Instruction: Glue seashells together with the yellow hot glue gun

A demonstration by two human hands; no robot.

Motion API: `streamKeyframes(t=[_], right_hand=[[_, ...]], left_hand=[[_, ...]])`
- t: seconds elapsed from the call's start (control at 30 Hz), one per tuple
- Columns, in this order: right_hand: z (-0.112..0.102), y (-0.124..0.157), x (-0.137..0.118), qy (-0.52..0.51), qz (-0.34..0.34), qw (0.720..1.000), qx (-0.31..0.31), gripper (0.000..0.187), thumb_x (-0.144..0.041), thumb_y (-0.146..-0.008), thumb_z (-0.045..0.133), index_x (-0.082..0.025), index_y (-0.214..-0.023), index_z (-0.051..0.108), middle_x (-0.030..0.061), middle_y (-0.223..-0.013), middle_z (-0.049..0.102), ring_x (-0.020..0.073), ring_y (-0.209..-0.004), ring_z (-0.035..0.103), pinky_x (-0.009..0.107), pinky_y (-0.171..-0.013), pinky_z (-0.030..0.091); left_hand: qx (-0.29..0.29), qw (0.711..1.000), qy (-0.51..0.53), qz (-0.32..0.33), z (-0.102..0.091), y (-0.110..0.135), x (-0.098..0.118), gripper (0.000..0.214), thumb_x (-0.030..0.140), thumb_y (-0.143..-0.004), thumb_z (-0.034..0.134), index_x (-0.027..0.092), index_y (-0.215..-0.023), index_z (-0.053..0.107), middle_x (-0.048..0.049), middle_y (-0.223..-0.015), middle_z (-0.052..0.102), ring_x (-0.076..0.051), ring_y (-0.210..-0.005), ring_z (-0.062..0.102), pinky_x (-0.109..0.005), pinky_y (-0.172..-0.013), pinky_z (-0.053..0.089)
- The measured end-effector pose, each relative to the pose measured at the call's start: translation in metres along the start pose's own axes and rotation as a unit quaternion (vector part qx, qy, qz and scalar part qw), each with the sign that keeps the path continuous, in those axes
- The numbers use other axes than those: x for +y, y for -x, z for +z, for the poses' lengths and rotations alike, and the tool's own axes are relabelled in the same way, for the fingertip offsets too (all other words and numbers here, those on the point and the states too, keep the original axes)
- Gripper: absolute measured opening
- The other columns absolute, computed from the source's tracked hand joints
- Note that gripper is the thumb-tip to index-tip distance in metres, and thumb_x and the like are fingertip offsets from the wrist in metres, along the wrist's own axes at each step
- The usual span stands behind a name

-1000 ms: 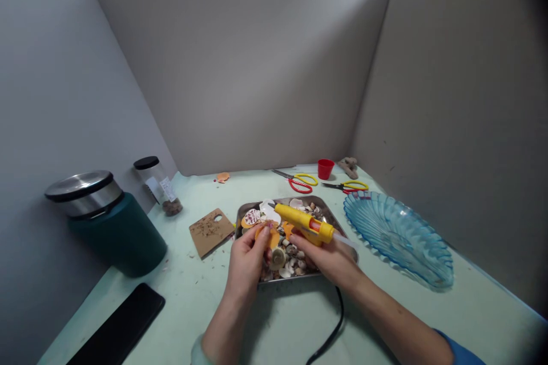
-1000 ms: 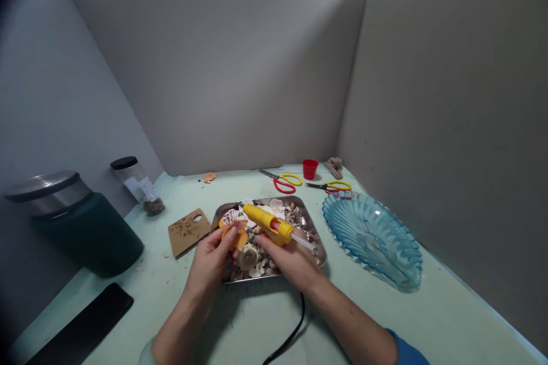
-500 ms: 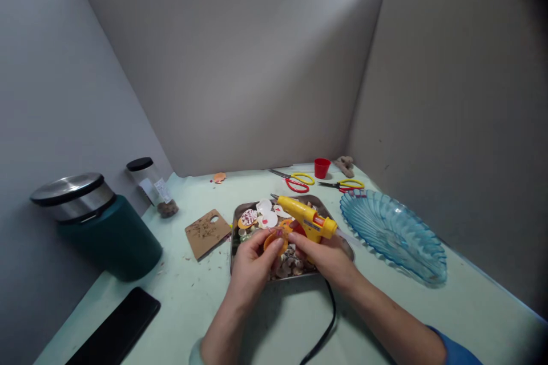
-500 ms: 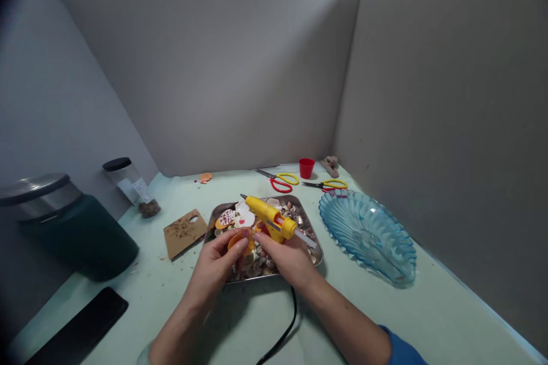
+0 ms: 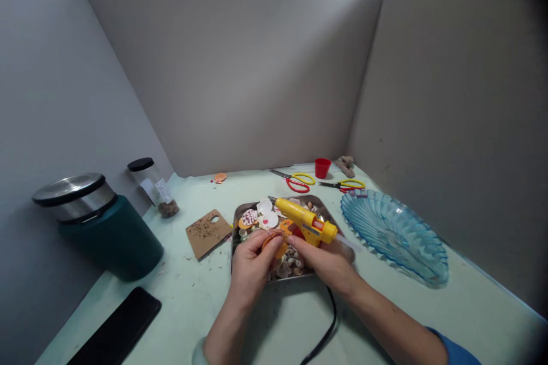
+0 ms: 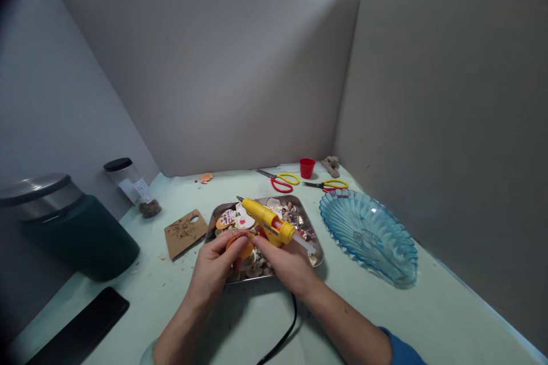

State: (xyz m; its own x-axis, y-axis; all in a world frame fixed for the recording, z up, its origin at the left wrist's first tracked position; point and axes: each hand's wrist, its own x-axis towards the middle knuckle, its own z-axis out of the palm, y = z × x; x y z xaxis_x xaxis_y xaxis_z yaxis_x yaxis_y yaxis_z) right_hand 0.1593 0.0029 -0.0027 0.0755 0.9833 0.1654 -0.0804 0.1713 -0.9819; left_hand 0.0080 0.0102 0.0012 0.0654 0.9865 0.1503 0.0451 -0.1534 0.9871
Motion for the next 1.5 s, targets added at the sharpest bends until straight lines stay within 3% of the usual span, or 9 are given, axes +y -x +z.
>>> streamKeyframes(t=[0.3, 0.53, 0.77, 1.0, 1.23, 1.37, 1.5], right_hand=[[-0.003, -0.001, 0.008, 0.023, 0.005, 1.0, 0.008, 0.033, -0.036, -0.079, 0.07, -0.017, -0.106, 0.073, 0.0094, -0.107, 0.074, 0.0302, -0.103, 0.067, 0.048, -0.098, 0.051], [-0.005, 0.003, 0.012, 0.036, 0.008, 0.999, 0.002, 0.032, -0.039, -0.08, 0.071, -0.021, -0.106, 0.074, 0.0061, -0.103, 0.075, 0.0275, -0.098, 0.067, 0.044, -0.094, 0.053], [-0.002, 0.006, 0.006, 0.018, 0.006, 1.0, -0.012, 0.039, -0.043, -0.08, 0.071, -0.017, -0.109, 0.073, 0.0114, -0.108, 0.074, 0.0308, -0.103, 0.067, 0.048, -0.096, 0.052], [-0.001, 0.008, 0.006, 0.03, 0.009, 0.999, -0.012, 0.036, -0.04, -0.079, 0.07, -0.018, -0.107, 0.074, 0.01, -0.106, 0.075, 0.0289, -0.099, 0.069, 0.044, -0.092, 0.055], [0.002, 0.005, 0.006, 0.011, 0.0, 1.0, 0.019, 0.036, -0.04, -0.078, 0.07, -0.018, -0.107, 0.073, 0.0104, -0.106, 0.074, 0.0294, -0.102, 0.067, 0.046, -0.096, 0.052], [0.002, 0.004, 0.003, 0.023, 0.044, 0.998, 0.043, 0.032, -0.04, -0.075, 0.07, -0.017, -0.097, 0.074, 0.0099, -0.091, 0.076, 0.0305, -0.096, 0.068, 0.045, -0.087, 0.056], [0.001, 0.003, 0.0, 0.021, 0.05, 0.997, 0.051, 0.032, -0.042, -0.073, 0.073, -0.017, -0.093, 0.072, 0.0086, -0.086, 0.075, 0.0276, -0.084, 0.07, 0.04, -0.075, 0.058]], left_hand=[[-0.006, 0.998, 0.028, -0.053, 0.005, 0.003, 0.007, 0.034, 0.044, -0.073, 0.074, 0.014, -0.089, 0.073, -0.0013, -0.065, 0.062, -0.01, -0.051, 0.047, -0.02, -0.048, 0.037], [0.003, 0.998, 0.042, -0.042, 0.005, 0.003, 0.008, 0.03, 0.044, -0.073, 0.073, 0.016, -0.081, 0.069, -0.0006, -0.066, 0.062, -0.01, -0.054, 0.051, -0.02, -0.051, 0.04], [0.023, 0.998, 0.045, -0.037, 0.005, 0.006, 0.012, 0.03, 0.045, -0.07, 0.076, 0.016, -0.078, 0.073, -0.0017, -0.065, 0.063, -0.012, -0.056, 0.053, -0.02, -0.05, 0.039], [0.032, 0.997, 0.061, -0.03, 0.005, 0.007, 0.013, 0.031, 0.045, -0.068, 0.077, 0.015, -0.073, 0.072, -0.0023, -0.069, 0.065, -0.012, -0.058, 0.052, -0.02, -0.051, 0.04], [0.008, 0.996, 0.057, -0.067, 0.005, 0.003, 0.009, 0.032, 0.043, -0.067, 0.079, 0.015, -0.082, 0.073, -0.0031, -0.073, 0.068, -0.011, -0.058, 0.054, -0.02, -0.052, 0.041], [-0.006, 0.995, 0.072, -0.07, 0.006, 0.001, 0.006, 0.043, 0.042, -0.063, 0.082, 0.015, -0.096, 0.075, -0.0065, -0.084, 0.072, -0.014, -0.065, 0.06, -0.021, -0.055, 0.044], [-0.013, 0.99, 0.103, -0.094, 0.007, 0.0, 0.004, 0.046, 0.047, -0.061, 0.082, 0.014, -0.092, 0.074, -0.0048, -0.074, 0.07, -0.013, -0.058, 0.057, -0.021, -0.05, 0.042]])
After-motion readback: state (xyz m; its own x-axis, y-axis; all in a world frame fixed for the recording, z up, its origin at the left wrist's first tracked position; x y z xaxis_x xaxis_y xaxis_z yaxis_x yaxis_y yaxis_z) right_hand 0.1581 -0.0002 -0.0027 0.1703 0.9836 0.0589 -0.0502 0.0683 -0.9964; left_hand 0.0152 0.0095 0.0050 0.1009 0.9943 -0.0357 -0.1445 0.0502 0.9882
